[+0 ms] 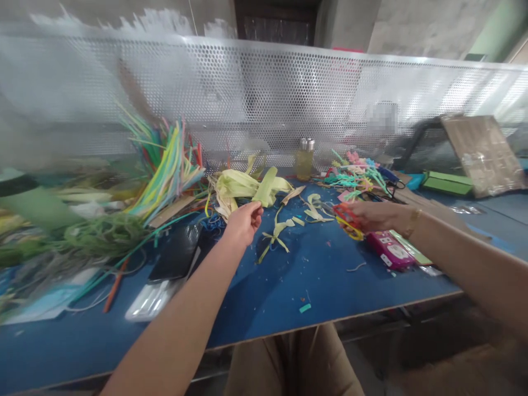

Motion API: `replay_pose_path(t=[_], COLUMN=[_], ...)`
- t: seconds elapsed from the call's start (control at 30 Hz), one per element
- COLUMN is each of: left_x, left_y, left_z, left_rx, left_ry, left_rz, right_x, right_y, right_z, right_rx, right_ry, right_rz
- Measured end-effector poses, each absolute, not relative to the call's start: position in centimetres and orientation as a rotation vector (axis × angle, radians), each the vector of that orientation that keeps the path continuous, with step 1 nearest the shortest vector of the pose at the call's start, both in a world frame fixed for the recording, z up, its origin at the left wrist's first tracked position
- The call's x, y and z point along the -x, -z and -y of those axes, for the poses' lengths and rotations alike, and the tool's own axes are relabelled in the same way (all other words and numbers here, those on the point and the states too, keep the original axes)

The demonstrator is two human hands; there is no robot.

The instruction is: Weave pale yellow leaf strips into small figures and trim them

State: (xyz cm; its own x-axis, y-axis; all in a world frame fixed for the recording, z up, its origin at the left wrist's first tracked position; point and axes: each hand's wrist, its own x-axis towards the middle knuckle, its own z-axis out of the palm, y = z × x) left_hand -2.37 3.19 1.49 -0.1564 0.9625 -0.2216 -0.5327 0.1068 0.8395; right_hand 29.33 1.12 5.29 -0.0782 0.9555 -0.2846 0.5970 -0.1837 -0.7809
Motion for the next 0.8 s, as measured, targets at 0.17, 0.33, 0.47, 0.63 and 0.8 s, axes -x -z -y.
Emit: replay_pose_path(t=[0.17, 0.33, 0.47, 0.63, 0.8], left_x=[2.1, 1.6, 1.3, 1.1, 0.6], left_y=[-2.0, -2.3, -2.7, -3.2, -3.2], left_z=[-2.8, -2.2, -1.7, -1.1, -1.0], left_rx=[-0.523, -0.548, -0.599, -0.610, -0.608], left_ry=[-1.383, -1.320, -1.273, -1.209, -1.183], left_rz=[-0.982, -0.941, -0.874, -0.818, -0.825], right_x=[-27.7, -24.9, -23.7, -22.1, -21.1], right_y=[-4.9, -3.3, -2.4, -1.8, -1.7], right_z=[3.5, 6.5, 5.9, 4.1, 3.4], right_rx=[1.282, 1.208, 1.312, 1.426, 1.377], right_ry=[-1.535, -1.395, -1.144, -0.835, -0.905], right_rz=[1.209, 1.366, 1.672, 1.897, 1.915])
